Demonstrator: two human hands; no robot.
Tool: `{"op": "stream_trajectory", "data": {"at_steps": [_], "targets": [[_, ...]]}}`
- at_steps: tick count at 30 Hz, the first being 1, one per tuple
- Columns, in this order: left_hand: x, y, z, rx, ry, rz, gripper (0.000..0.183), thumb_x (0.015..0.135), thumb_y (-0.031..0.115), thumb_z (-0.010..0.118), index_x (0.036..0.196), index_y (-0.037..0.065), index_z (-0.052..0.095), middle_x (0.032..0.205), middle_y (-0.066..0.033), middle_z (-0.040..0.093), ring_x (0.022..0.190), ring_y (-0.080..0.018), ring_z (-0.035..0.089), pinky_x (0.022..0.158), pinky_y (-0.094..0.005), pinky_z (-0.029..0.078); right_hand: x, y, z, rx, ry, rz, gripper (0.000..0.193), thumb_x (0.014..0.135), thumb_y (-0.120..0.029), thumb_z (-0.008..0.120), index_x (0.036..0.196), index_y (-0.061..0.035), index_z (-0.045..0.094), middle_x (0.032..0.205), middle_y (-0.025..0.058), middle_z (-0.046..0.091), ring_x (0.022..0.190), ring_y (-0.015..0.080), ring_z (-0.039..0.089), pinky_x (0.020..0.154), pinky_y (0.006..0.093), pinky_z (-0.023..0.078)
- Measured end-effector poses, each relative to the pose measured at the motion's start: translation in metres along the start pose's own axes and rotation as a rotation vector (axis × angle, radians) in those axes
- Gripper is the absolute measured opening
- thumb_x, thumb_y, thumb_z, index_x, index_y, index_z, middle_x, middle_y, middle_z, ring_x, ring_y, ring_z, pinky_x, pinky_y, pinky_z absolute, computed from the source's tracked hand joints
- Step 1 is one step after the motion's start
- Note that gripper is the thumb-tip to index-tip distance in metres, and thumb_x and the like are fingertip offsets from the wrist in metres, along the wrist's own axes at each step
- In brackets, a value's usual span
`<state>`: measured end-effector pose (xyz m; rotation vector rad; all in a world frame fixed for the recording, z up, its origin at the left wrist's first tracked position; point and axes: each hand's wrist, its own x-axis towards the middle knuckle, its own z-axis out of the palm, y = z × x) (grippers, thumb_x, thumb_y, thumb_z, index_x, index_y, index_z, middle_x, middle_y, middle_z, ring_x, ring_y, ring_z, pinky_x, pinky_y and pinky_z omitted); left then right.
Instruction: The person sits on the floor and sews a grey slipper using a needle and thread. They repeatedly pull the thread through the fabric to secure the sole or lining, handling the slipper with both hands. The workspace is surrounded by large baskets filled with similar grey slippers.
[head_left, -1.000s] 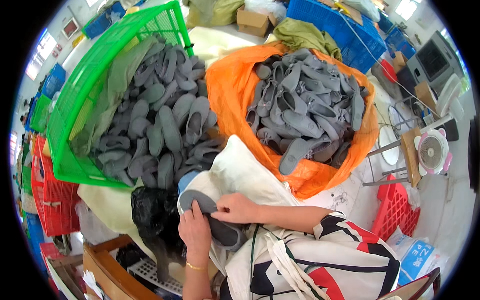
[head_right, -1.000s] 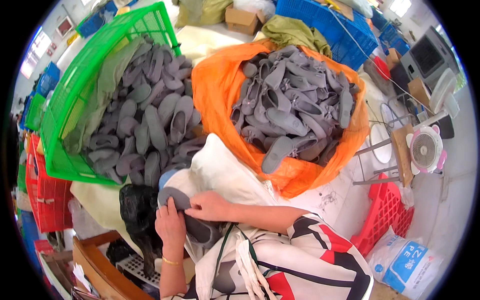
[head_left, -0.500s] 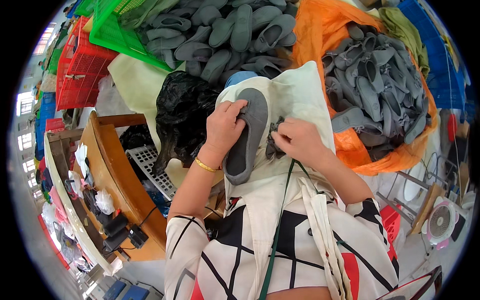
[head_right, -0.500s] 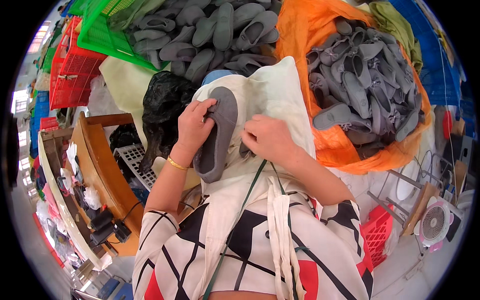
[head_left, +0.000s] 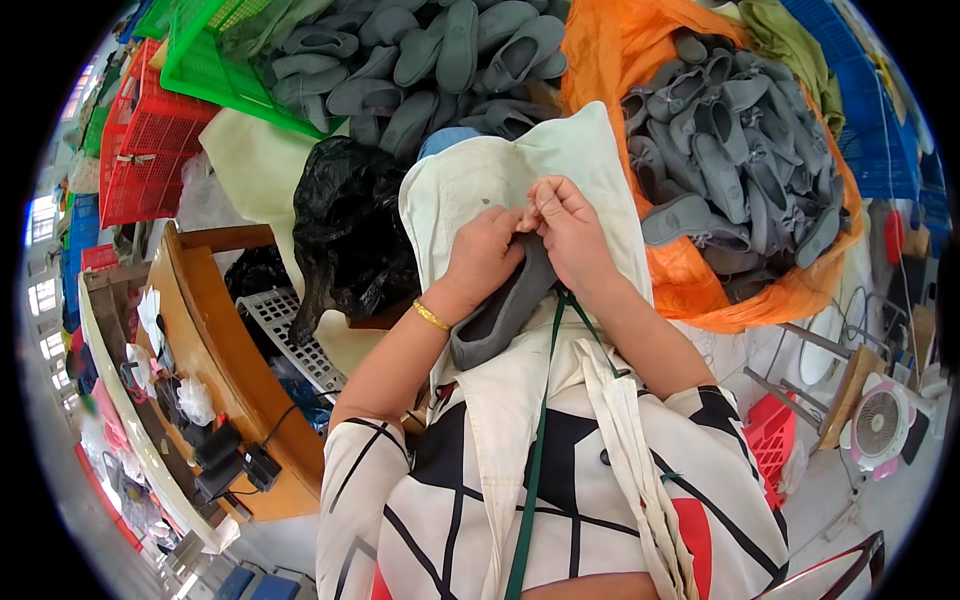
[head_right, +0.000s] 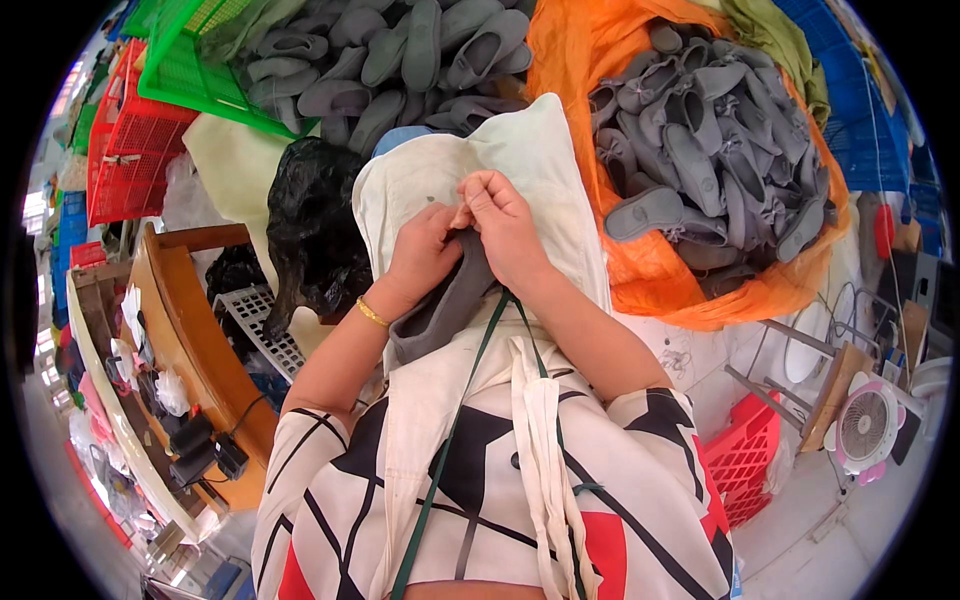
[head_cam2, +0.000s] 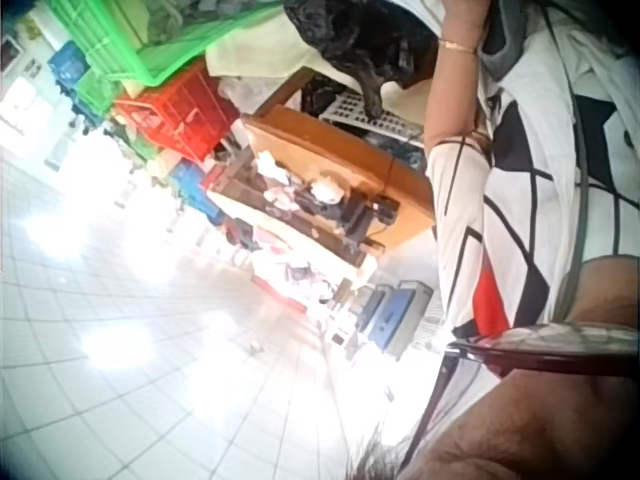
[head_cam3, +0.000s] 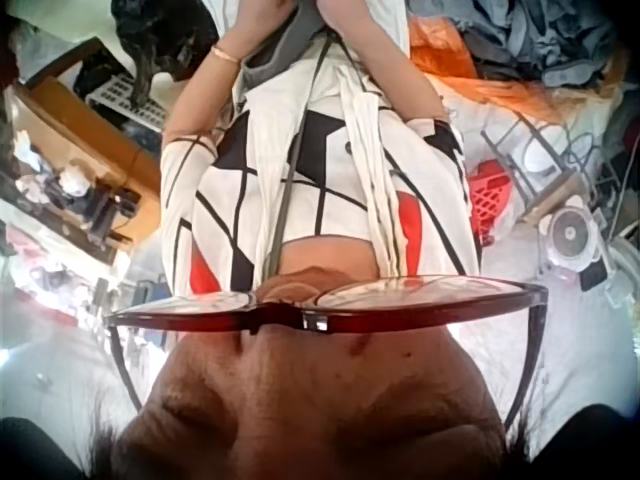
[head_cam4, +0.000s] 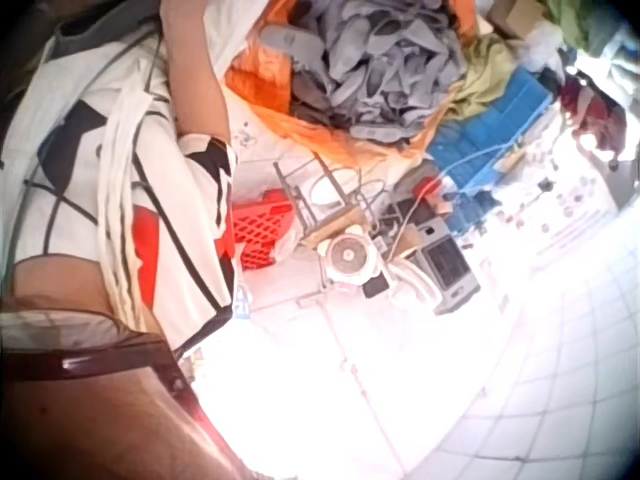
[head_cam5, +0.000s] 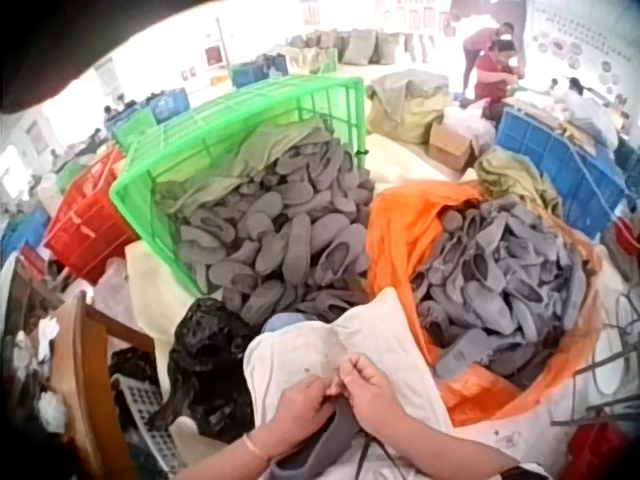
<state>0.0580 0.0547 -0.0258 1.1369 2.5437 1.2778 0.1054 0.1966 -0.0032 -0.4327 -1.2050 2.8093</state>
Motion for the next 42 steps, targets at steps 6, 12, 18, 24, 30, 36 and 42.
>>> {"op": "stream_trajectory", "data": {"at_steps": [6, 12, 18, 24, 30, 36, 42], "targets": [[0.003, -0.002, -0.007, 0.226, -0.181, 0.209, 0.025, 0.075, 0.007, 0.062, 0.1, 0.011, 0.061, 0.083, -0.0084, 0.061, 0.075, -0.0307, 0.062, 0.063, -0.0422, 0.052, -0.04, -0.002, 0.004, -0.142, -0.019, -0.069, 0.014, 0.106, -0.017, 0.045, 0.099, -0.0069, 0.052, 0.08, -0.0011, 0.046, 0.07, 0.009, 0.044, 0.071, 0.0256, 0.041], [-0.005, -0.006, 0.01, 0.066, -0.302, 0.207, 0.028, 0.075, 0.009, 0.065, 0.103, 0.01, 0.063, 0.086, -0.0096, 0.063, 0.08, -0.0321, 0.063, 0.066, -0.0411, 0.052, -0.063, -0.008, -0.024, -0.532, -0.163, -0.068, 0.009, 0.103, -0.011, 0.05, 0.099, -0.0048, 0.055, 0.086, -0.001, 0.051, 0.073, 0.0085, 0.046, 0.069, 0.0225, 0.041], [0.012, 0.018, -0.029, -0.09, -0.51, -0.084, 0.042, 0.078, 0.008, 0.068, 0.12, 0.008, 0.062, 0.087, -0.0117, 0.065, 0.075, -0.0276, 0.063, 0.071, -0.0359, 0.052, -0.068, -0.066, -0.042, -1.139, 0.021, -0.45, 0.014, 0.097, -0.008, 0.055, 0.108, -0.0027, 0.061, 0.087, 0.002, 0.061, 0.081, 0.0109, 0.06, 0.073, 0.0262, 0.048], [0.019, 0.047, -0.036, -0.307, -0.393, -0.353, 0.026, 0.09, 0.024, 0.067, 0.088, -0.002, 0.068, 0.07, -0.0124, 0.063, 0.061, -0.0187, 0.058, 0.062, -0.0324, 0.048, -0.089, -0.096, -0.035, -0.712, -0.009, -0.112, 0.015, 0.095, -0.008, 0.059, 0.109, -0.0018, 0.06, 0.087, 0.0032, 0.066, 0.079, 0.0089, 0.062, 0.072, 0.0252, 0.049], [0.019, 0.05, -0.012, -0.111, -0.607, -0.394, 0.033, 0.085, 0.027, 0.073, 0.075, -0.004, 0.066, 0.062, -0.0089, 0.062, 0.057, -0.0125, 0.054, 0.056, -0.0304, 0.045, -0.099, -0.113, -0.007, -0.788, -0.575, 0.3, 0.009, 0.092, -0.009, 0.062, 0.099, -0.005, 0.065, 0.08, 0.0035, 0.067, 0.073, 0.0114, 0.063, 0.071, 0.025, 0.048], [0.009, 0.04, -0.018, -0.199, -0.491, -0.474, 0.02, 0.081, 0.016, 0.074, 0.079, -0.003, 0.068, 0.064, -0.0076, 0.063, 0.058, -0.0117, 0.054, 0.056, -0.0292, 0.045, -0.061, -0.07, -0.038, -1.244, -0.312, -0.157, 0.005, 0.087, -0.011, 0.065, 0.091, -0.0078, 0.066, 0.085, 0.0085, 0.062, 0.074, 0.0261, 0.062, 0.069, 0.0339, 0.05], [0.005, 0.041, -0.024, -0.219, -0.477, -0.482, 0.016, 0.083, 0.013, 0.072, 0.083, -0.002, 0.067, 0.064, -0.0028, 0.061, 0.06, -0.0083, 0.052, 0.057, -0.0272, 0.045, -0.042, -0.037, -0.044, -1.527, -0.279, -0.285, 0.004, 0.084, -0.01, 0.065, 0.087, -0.0072, 0.065, 0.083, 0.0102, 0.057, 0.076, 0.0302, 0.061, 0.065, 0.0386, 0.05]]}}
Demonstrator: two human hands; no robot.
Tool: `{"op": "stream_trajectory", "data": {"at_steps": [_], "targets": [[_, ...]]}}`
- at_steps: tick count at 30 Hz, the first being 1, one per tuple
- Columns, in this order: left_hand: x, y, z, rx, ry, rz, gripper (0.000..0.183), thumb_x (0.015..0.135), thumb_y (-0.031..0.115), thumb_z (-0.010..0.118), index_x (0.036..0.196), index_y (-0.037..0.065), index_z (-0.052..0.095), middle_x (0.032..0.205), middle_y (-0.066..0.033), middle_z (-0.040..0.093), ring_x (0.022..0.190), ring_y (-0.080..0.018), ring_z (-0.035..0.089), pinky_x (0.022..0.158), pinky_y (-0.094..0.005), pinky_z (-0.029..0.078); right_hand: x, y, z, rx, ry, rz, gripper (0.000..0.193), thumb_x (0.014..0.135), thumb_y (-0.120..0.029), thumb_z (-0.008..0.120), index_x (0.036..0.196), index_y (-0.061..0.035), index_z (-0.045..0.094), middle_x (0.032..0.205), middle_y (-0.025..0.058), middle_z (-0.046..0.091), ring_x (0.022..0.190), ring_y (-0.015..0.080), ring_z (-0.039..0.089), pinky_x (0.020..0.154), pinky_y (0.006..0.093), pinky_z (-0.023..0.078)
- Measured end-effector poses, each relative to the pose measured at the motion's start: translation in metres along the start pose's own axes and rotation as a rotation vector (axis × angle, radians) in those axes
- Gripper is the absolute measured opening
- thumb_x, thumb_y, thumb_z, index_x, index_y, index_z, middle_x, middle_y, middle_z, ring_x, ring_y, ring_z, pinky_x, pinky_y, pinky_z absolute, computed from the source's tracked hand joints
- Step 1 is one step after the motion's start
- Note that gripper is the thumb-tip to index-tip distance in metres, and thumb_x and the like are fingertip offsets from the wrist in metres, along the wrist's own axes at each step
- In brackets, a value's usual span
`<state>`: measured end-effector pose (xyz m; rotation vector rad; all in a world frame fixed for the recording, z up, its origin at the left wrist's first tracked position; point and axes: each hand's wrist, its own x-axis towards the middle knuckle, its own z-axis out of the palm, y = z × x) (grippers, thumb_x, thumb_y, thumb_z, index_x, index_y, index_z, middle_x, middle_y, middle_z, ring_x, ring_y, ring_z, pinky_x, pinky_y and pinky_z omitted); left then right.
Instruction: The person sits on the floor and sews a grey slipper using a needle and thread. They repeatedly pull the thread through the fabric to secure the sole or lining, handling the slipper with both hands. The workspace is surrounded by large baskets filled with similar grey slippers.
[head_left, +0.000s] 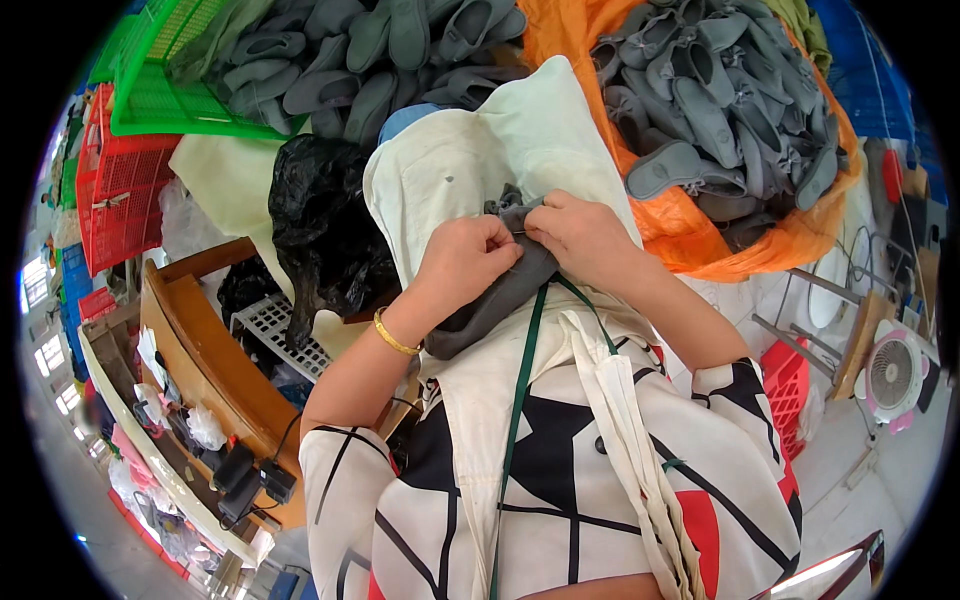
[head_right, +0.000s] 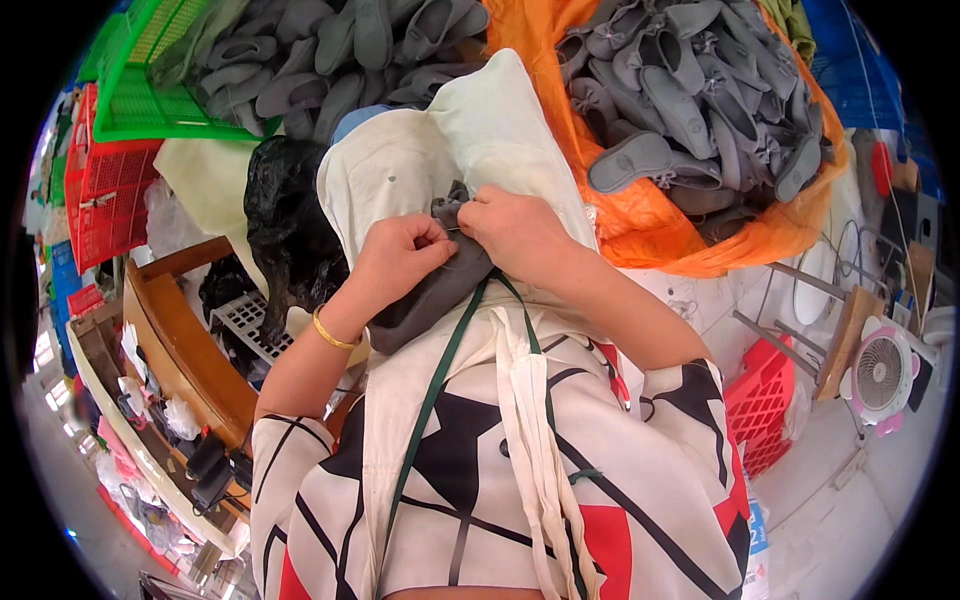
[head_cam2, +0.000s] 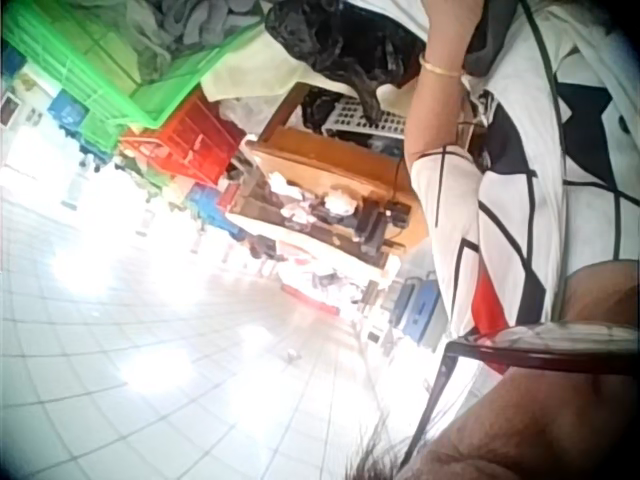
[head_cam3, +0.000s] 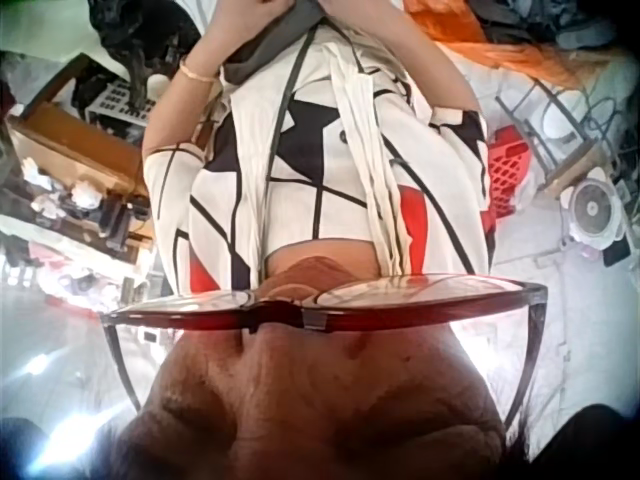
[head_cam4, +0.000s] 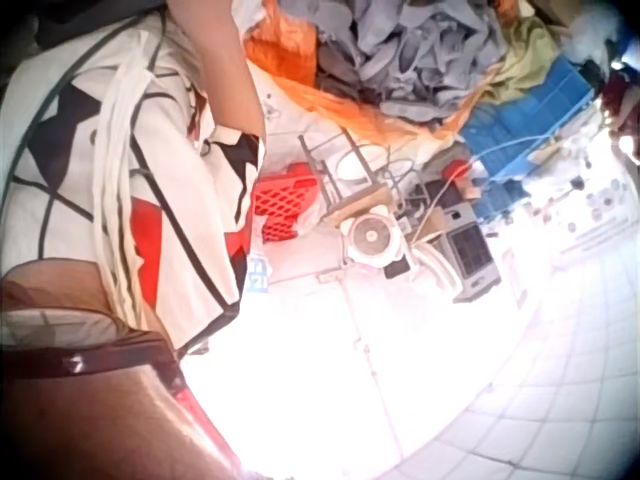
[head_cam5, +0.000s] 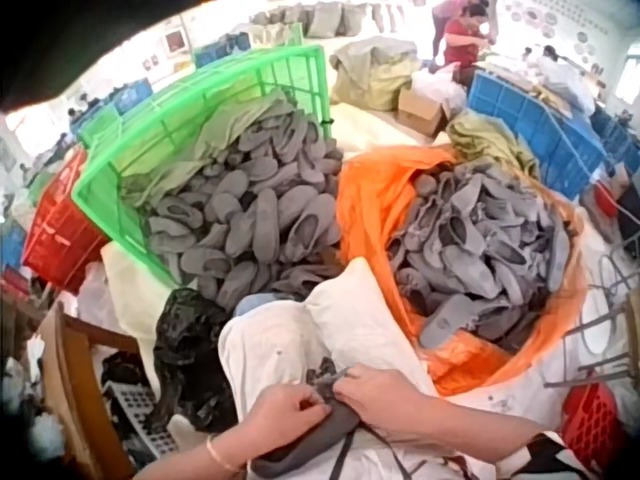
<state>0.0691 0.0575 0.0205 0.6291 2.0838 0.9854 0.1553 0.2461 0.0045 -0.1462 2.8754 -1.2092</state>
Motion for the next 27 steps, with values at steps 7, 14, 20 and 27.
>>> {"op": "stream_trajectory", "data": {"at_steps": [7, 14, 20, 27], "targets": [[0.016, -0.031, 0.0, -0.194, -0.015, 0.057, 0.008, 0.09, 0.007, 0.067, 0.092, -0.001, 0.065, 0.075, 0.0027, 0.061, 0.068, -0.0054, 0.051, 0.062, -0.0234, 0.045, 0.006, 0.001, -0.003, -0.074, -0.038, -0.103, 0.004, 0.082, -0.01, 0.062, 0.083, -0.0071, 0.06, 0.082, 0.0103, 0.056, 0.075, 0.0312, 0.061, 0.063, 0.0417, 0.05], [0.016, -0.032, -0.001, -0.451, -0.105, -0.103, 0.007, 0.091, 0.007, 0.068, 0.091, 0.001, 0.067, 0.078, 0.0055, 0.061, 0.071, -0.0027, 0.051, 0.064, -0.0198, 0.042, 0.004, -0.005, 0.024, 0.229, 0.133, 0.008, 0.005, 0.087, -0.01, 0.065, 0.092, -0.0076, 0.065, 0.087, 0.0099, 0.06, 0.078, 0.0323, 0.062, 0.066, 0.0392, 0.051], [0.014, -0.041, 0.001, -0.55, -0.148, -0.153, 0.009, 0.09, 0.012, 0.07, 0.089, 0.004, 0.067, 0.08, 0.0061, 0.062, 0.071, -0.002, 0.049, 0.063, -0.0184, 0.039, 0.003, -0.001, 0.017, 0.437, 0.07, -0.001, 0.011, 0.093, -0.013, 0.062, 0.103, -0.0078, 0.06, 0.089, 0.0103, 0.064, 0.076, 0.0323, 0.064, 0.066, 0.0345, 0.051], [0.011, -0.04, -0.003, -0.756, -0.236, -0.249, 0.013, 0.09, 0.017, 0.068, 0.081, 0.009, 0.062, 0.078, 0.0068, 0.058, 0.069, -0.0027, 0.045, 0.063, -0.0188, 0.037, -0.003, 0.02, -0.001, 0.243, 0.017, 0.271, 0.015, 0.097, -0.021, 0.055, 0.099, -0.0058, 0.054, 0.076, 0.0172, 0.064, 0.073, 0.0377, 0.064, 0.065, 0.0426, 0.05]]}}
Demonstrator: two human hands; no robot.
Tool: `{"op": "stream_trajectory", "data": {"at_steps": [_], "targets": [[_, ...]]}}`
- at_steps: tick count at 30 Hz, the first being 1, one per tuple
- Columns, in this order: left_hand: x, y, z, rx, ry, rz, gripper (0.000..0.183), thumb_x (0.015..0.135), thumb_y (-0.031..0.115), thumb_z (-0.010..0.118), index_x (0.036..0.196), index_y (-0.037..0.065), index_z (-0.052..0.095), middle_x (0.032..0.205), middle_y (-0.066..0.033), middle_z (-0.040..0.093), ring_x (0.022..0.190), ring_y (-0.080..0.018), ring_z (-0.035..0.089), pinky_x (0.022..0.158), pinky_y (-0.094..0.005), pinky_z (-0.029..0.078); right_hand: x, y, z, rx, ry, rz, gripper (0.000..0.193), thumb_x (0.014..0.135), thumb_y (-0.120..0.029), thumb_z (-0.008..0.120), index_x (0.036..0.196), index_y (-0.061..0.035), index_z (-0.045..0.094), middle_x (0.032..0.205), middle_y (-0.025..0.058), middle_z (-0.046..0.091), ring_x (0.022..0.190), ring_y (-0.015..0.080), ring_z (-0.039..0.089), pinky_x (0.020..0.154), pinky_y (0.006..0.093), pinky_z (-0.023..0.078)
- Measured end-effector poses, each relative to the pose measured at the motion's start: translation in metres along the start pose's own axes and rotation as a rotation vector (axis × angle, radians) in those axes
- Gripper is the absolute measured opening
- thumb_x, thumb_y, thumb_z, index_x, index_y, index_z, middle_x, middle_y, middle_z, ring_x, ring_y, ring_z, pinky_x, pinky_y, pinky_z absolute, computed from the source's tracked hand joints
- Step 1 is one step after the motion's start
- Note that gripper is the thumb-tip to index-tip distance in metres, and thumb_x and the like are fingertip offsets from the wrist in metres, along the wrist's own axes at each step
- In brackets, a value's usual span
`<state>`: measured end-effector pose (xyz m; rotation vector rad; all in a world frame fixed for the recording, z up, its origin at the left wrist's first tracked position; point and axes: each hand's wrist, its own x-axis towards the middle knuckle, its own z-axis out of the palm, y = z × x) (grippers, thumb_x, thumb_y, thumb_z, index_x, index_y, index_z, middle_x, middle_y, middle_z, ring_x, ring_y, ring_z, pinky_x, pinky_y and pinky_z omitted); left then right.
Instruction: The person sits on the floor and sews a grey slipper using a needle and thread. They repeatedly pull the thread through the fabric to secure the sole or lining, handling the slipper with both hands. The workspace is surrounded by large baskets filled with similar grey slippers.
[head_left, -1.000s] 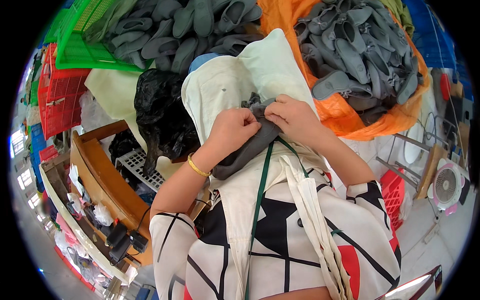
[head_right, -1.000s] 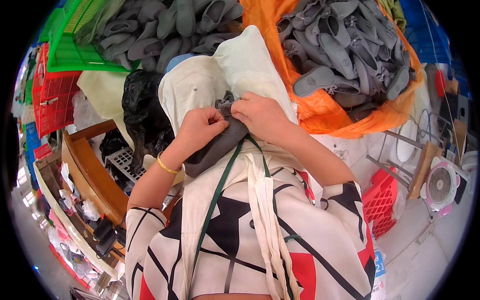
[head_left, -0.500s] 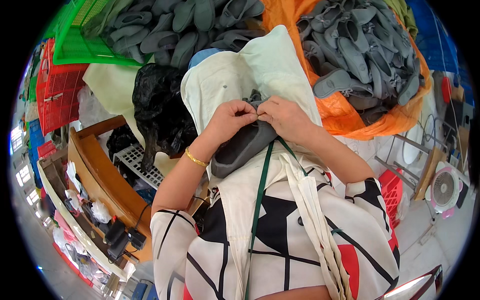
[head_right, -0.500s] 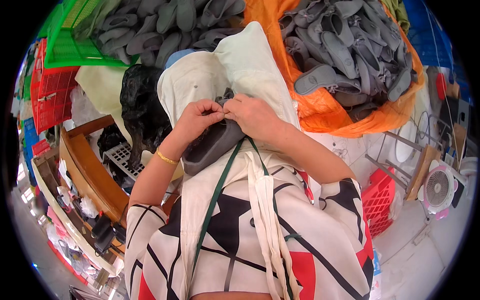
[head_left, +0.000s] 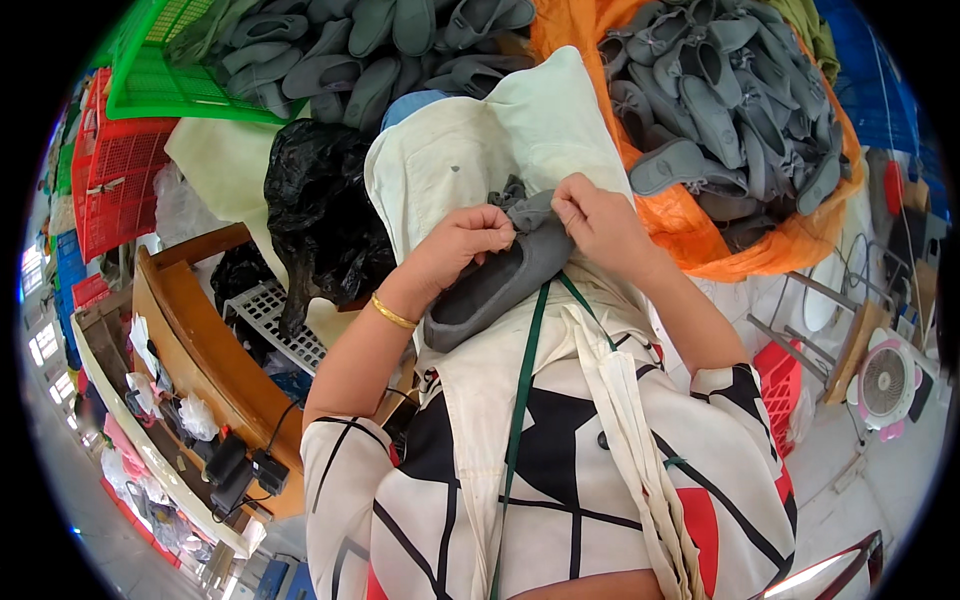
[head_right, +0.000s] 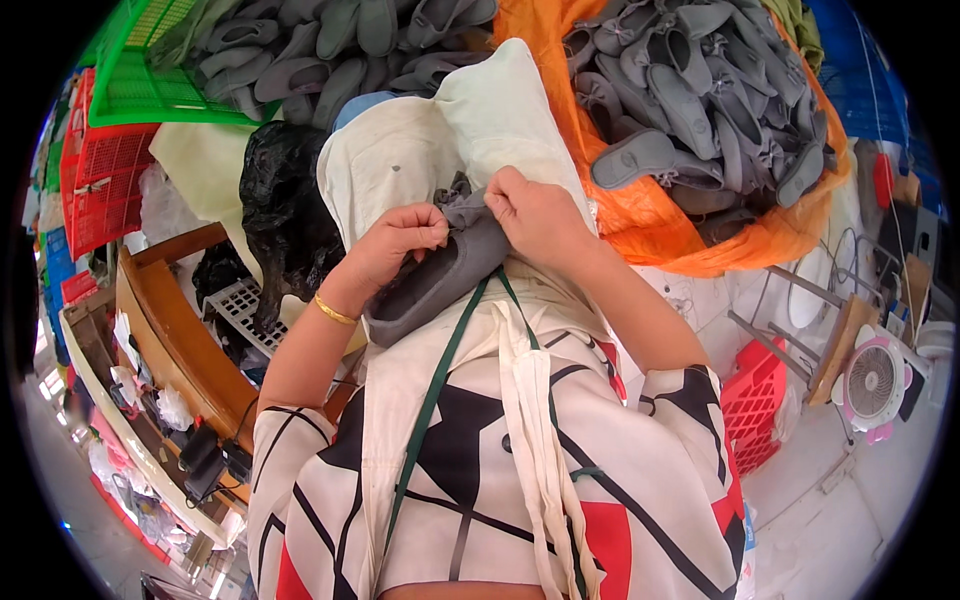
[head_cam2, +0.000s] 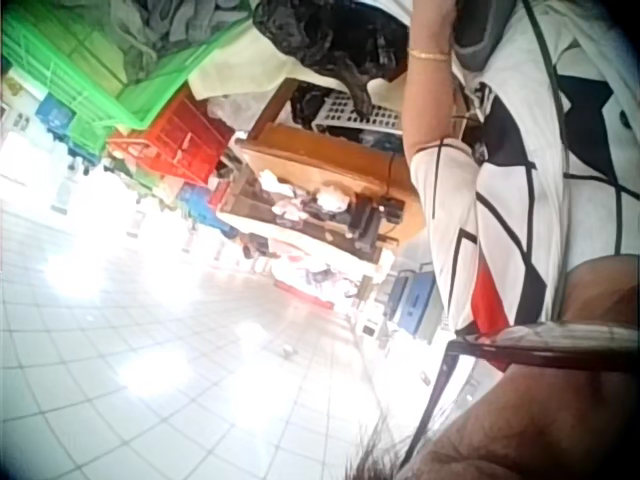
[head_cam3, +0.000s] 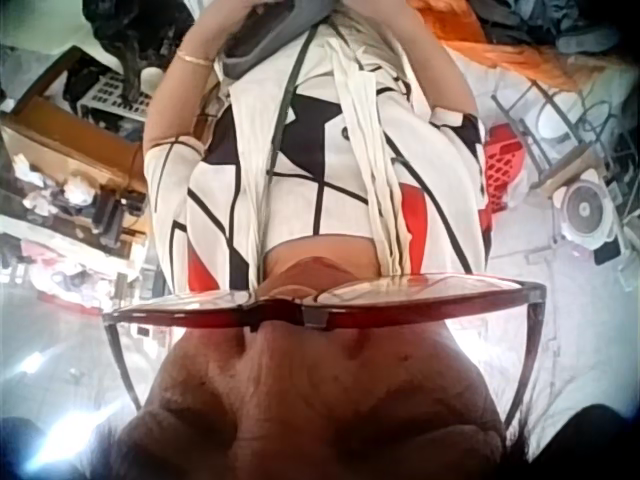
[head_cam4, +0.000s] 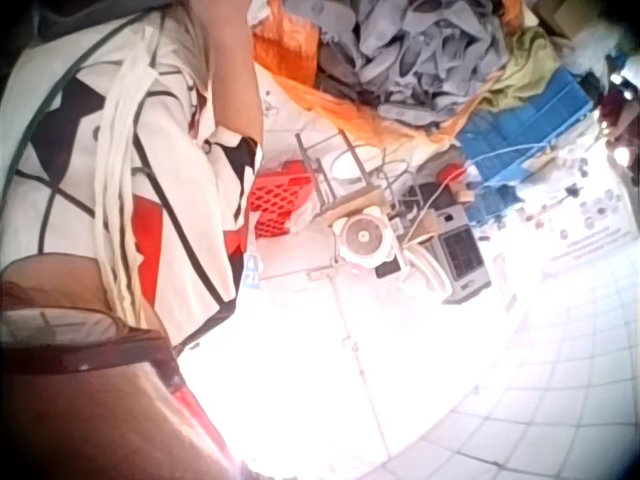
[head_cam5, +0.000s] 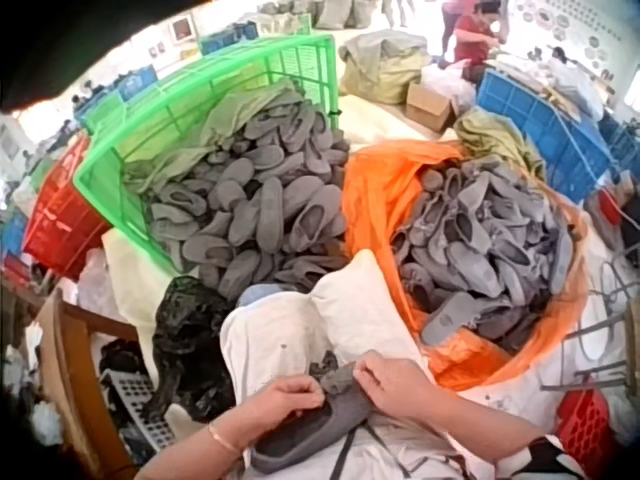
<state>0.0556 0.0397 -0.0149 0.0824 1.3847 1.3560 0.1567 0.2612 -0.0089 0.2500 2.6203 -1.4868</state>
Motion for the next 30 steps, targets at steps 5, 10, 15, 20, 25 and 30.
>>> {"op": "stream_trajectory", "data": {"at_steps": [5, 10, 15, 20, 25, 30], "targets": [[0.002, 0.003, 0.015, 0.36, 0.147, 0.08, 0.022, 0.084, 0.019, 0.072, 0.075, 0.009, 0.056, 0.069, 0.0068, 0.052, 0.062, -0.0035, 0.044, 0.056, -0.0217, 0.036, -0.004, 0.003, 0.005, -0.069, 0.052, -0.055, 0.015, 0.097, -0.022, 0.054, 0.1, -0.007, 0.054, 0.078, 0.0181, 0.065, 0.074, 0.0404, 0.064, 0.066, 0.0476, 0.049], [0.013, -0.013, 0.018, 0.558, 0.274, 0.202, 0.028, 0.081, 0.018, 0.077, 0.072, 0.006, 0.053, 0.064, 0.0046, 0.049, 0.059, -0.0041, 0.044, 0.053, -0.0233, 0.037, -0.005, 0.001, 0.004, -0.013, 0.064, -0.065, 0.014, 0.096, -0.02, 0.056, 0.098, -0.0061, 0.054, 0.076, 0.0178, 0.064, 0.071, 0.0392, 0.063, 0.064, 0.0448, 0.049], [0.021, -0.016, 0.023, 0.481, 0.344, 0.143, 0.032, 0.079, 0.018, 0.08, 0.071, 0.006, 0.051, 0.064, 0.0022, 0.053, 0.057, -0.0056, 0.048, 0.05, -0.0238, 0.039, -0.018, -0.014, -0.004, 0.17, 0.069, -0.023, 0.011, 0.095, -0.014, 0.06, 0.097, -0.0043, 0.057, 0.072, 0.0119, 0.061, 0.063, 0.0279, 0.06, 0.061, 0.0346, 0.047], [0.018, -0.005, 0.027, 0.392, 0.358, 0.075, 0.034, 0.078, 0.019, 0.081, 0.07, 0.006, 0.051, 0.063, 0.0009, 0.055, 0.053, -0.007, 0.052, 0.046, -0.0241, 0.04, -0.054, -0.062, -0.04, 0.371, 0.055, -0.131, 0.006, 0.093, -0.008, 0.062, 0.097, -0.0043, 0.058, 0.072, 0.0042, 0.059, 0.063, 0.0144, 0.056, 0.06, 0.0266, 0.045], [0.009, 0.005, 0.021, 0.462, 0.314, 0.081, 0.039, 0.081, 0.031, 0.077, 0.064, 0.002, 0.059, 0.056, -0.0053, 0.058, 0.053, -0.0112, 0.056, 0.049, -0.0287, 0.044, -0.058, -0.073, -0.037, 0.403, -0.13, -0.21, 0.006, 0.092, -0.007, 0.063, 0.097, -0.0053, 0.059, 0.076, 0.0053, 0.06, 0.066, 0.0157, 0.057, 0.063, 0.0265, 0.046], [-0.007, 0.028, 0.041, 0.642, 0.178, 0.1, 0.031, 0.087, 0.026, 0.073, 0.07, 0.001, 0.065, 0.059, -0.0008, 0.06, 0.053, -0.0065, 0.053, 0.049, -0.024, 0.042, -0.056, -0.082, -0.028, 0.332, -0.281, -0.336, 0.007, 0.092, -0.01, 0.063, 0.097, -0.0077, 0.06, 0.078, 0.004, 0.062, 0.068, 0.0173, 0.06, 0.066, 0.0293, 0.049]]}}
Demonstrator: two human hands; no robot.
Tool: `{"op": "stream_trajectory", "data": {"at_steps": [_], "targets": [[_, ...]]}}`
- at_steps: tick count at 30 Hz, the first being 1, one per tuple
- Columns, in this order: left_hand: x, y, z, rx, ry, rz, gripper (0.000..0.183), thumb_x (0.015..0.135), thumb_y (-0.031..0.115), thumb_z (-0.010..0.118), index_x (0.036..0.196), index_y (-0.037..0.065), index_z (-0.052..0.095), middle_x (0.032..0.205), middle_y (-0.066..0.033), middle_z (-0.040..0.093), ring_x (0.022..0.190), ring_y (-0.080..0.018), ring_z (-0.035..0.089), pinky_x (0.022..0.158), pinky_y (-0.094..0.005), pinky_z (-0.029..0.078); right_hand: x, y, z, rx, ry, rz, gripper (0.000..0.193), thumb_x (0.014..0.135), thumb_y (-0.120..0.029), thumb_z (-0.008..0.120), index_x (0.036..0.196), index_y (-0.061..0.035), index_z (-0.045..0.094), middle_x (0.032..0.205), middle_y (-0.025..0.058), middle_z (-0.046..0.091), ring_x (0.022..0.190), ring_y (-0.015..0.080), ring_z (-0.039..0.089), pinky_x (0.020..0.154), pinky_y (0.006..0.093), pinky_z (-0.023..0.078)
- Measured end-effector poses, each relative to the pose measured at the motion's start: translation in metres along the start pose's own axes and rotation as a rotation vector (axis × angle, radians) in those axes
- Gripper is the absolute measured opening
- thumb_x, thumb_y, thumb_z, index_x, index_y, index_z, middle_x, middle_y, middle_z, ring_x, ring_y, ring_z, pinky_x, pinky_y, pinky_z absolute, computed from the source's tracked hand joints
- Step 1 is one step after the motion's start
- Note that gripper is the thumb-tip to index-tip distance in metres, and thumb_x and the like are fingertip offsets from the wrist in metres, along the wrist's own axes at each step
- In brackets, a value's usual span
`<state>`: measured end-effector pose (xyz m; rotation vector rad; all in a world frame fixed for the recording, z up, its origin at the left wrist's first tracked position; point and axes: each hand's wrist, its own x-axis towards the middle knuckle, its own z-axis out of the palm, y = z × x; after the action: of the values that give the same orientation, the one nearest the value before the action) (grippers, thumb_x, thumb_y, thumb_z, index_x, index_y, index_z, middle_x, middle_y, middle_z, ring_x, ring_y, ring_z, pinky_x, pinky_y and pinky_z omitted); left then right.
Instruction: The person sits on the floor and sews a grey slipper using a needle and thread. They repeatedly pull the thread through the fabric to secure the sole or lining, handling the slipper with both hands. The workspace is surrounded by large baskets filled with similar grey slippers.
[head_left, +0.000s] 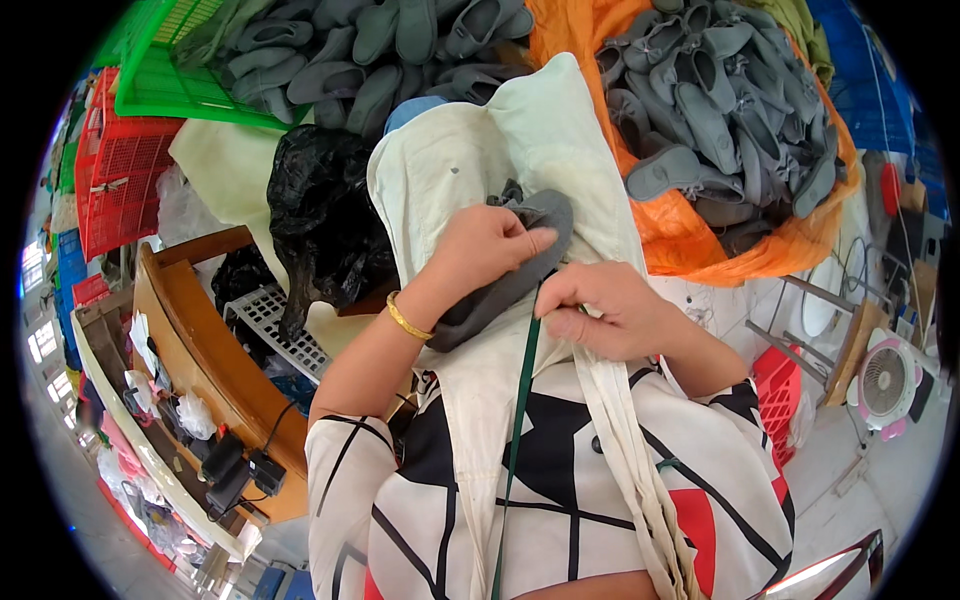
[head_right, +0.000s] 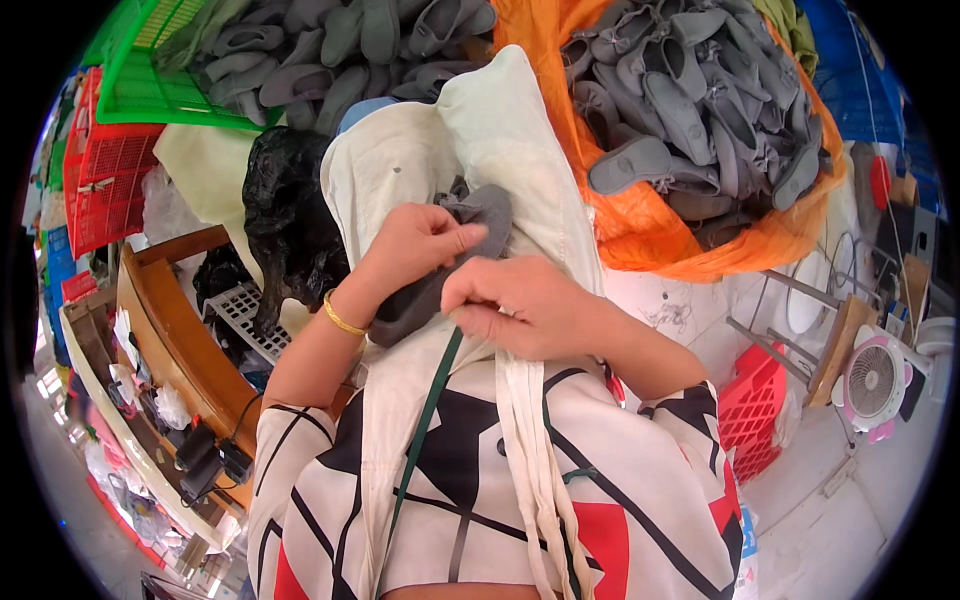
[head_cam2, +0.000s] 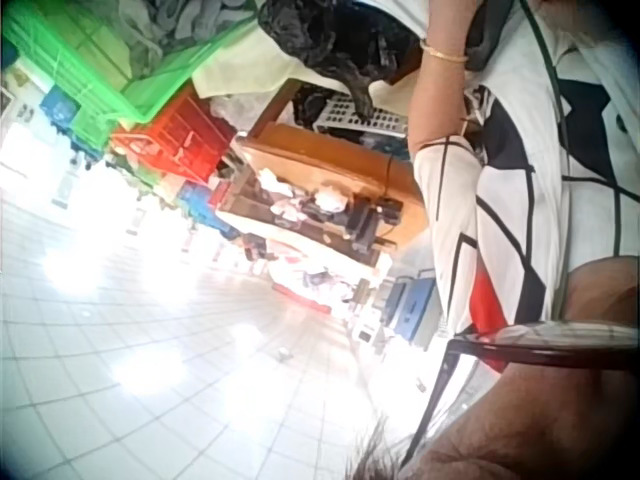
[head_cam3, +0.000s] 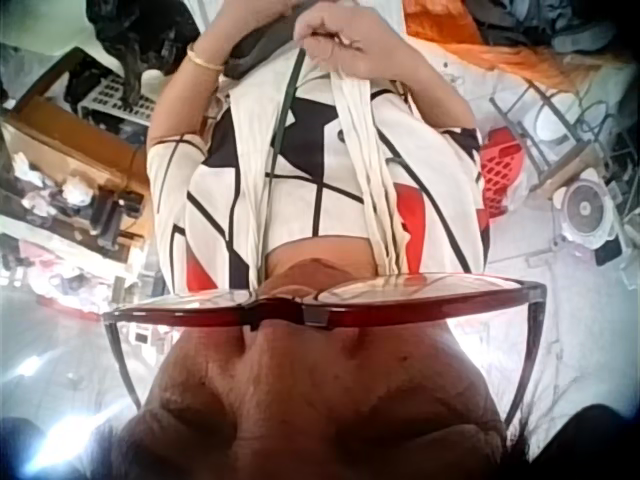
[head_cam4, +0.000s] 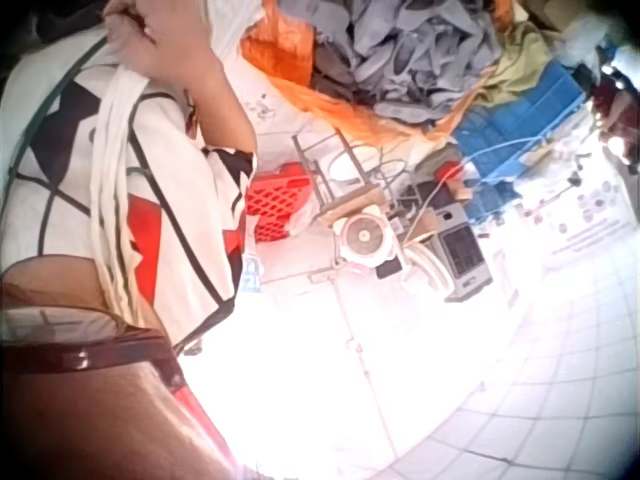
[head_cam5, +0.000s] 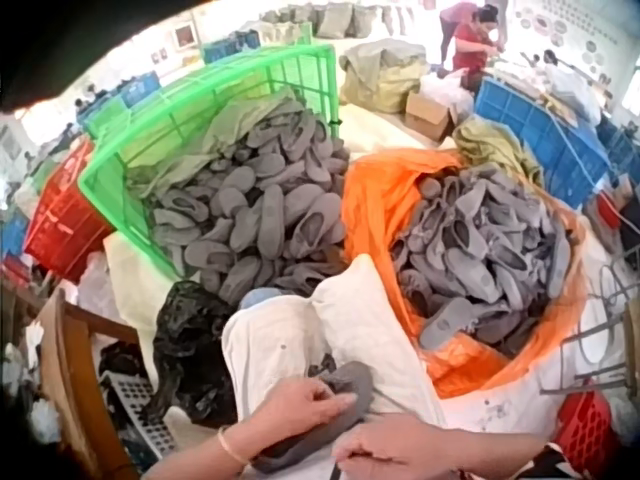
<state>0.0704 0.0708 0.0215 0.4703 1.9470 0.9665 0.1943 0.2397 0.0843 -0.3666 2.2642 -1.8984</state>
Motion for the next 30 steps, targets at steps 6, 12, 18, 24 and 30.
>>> {"op": "stream_trajectory", "data": {"at_steps": [6, 12, 18, 24, 30], "targets": [[0.0, -0.021, -0.005, -0.738, -0.082, -0.176, 0.018, 0.092, 0.021, 0.07, 0.09, 0.004, 0.063, 0.079, -0.0038, 0.069, 0.054, -0.0051, 0.052, 0.046, -0.0182, 0.039, 0.012, 0.03, -0.008, 0.075, -0.024, 0.335, 0.005, 0.092, -0.01, 0.061, 0.094, -0.0056, 0.06, 0.083, 0.0045, 0.062, 0.075, 0.0166, 0.06, 0.069, 0.0298, 0.048], [-0.005, -0.025, -0.007, -0.766, -0.13, -0.142, 0.012, 0.096, 0.015, 0.064, 0.09, 0.005, 0.061, 0.076, -0.0031, 0.065, 0.055, -0.005, 0.052, 0.046, -0.018, 0.039, 0.026, 0.069, -0.003, -0.302, 0.263, 0.168, 0.003, 0.088, -0.007, 0.061, 0.09, -0.005, 0.06, 0.083, 0.0099, 0.059, 0.073, 0.0271, 0.059, 0.067, 0.0345, 0.048], [-0.013, -0.025, 0.009, 0.028, 0.198, 0.327, 0.008, 0.097, 0.014, 0.06, 0.093, 0.007, 0.062, 0.075, 0.0011, 0.061, 0.06, -0.0035, 0.048, 0.051, -0.019, 0.039, 0.034, 0.079, 0.011, -0.619, 0.284, 0.14, 0.006, 0.084, -0.009, 0.063, 0.083, -0.0075, 0.058, 0.082, 0.0104, 0.058, 0.08, 0.032, 0.061, 0.065, 0.0407, 0.049], [0.006, -0.029, -0.006, -0.334, 0.015, -0.041, 0.01, 0.098, 0.016, 0.059, 0.097, 0.008, 0.065, 0.076, 0.0029, 0.064, 0.061, -0.0027, 0.049, 0.052, -0.0174, 0.039, 0.038, 0.083, 0.004, -0.66, 0.273, 0.051, 0.007, 0.083, -0.012, 0.065, 0.086, -0.009, 0.06, 0.082, 0.0083, 0.058, 0.08, 0.0298, 0.062, 0.064, 0.0404, 0.05], [0.006, -0.028, -0.006, -0.479, -0.066, -0.104, 0.012, 0.096, 0.018, 0.063, 0.097, 0.006, 0.067, 0.075, 0.0036, 0.065, 0.062, -0.0012, 0.05, 0.055, -0.0159, 0.039, 0.038, 0.093, 0.019, -0.528, 0.326, -0.003, 0.006, 0.085, -0.013, 0.065, 0.09, -0.0103, 0.062, 0.086, 0.0077, 0.061, 0.077, 0.0287, 0.063, 0.063, 0.038, 0.051]]}}
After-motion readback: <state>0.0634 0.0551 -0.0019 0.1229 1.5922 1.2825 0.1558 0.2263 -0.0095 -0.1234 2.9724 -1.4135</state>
